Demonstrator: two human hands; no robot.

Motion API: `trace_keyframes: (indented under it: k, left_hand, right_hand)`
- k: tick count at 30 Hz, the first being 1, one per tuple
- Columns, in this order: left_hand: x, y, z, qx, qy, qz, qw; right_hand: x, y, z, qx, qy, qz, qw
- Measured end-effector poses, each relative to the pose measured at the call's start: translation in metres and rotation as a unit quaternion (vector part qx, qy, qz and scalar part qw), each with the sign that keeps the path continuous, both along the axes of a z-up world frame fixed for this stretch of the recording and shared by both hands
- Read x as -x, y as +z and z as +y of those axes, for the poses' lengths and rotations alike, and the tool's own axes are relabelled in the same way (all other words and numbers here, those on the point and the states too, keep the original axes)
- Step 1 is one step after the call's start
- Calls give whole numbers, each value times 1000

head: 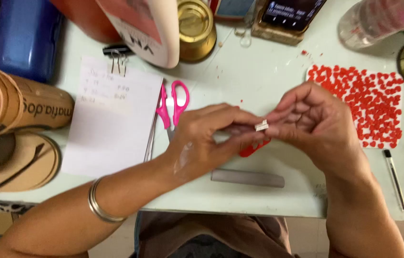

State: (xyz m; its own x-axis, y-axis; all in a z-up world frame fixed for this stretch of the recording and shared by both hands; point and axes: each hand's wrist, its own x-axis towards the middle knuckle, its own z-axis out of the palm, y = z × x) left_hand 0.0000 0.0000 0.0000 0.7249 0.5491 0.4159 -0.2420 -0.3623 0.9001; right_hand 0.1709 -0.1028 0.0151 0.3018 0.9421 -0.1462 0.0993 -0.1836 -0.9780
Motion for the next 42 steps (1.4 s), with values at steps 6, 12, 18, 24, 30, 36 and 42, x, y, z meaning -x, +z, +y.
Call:
trace_keyframes:
  k: [6, 12, 18, 24, 30, 36, 42]
  left_hand:
    - [15, 24, 7, 287, -408, -82, 863]
    - [20, 21, 8, 216, -514, -52, 828]
    - [22, 19, 10, 180, -530, -46, 827]
    - [30, -3, -1, 203, -511, -34, 834]
    - [31, -6, -2, 177, -509, -43, 841]
    - [29, -4, -3, 188, -518, -44, 833]
    - [23, 13, 13, 201, -499, -17, 843]
  right_hand:
    - [1, 20, -13, -145, 4, 87, 986]
    - [12, 19, -16, -75, -71, 52, 993]
    - [21, 24, -15, -48, -84, 53, 994]
    - [25, 21, -13, -36, -101, 28, 994]
    - [26, 21, -14, -29, -129, 31, 991]
    - [28, 18, -16, -60, -118, 50, 990]
    - [26, 20, -18, -174, 0, 50, 983]
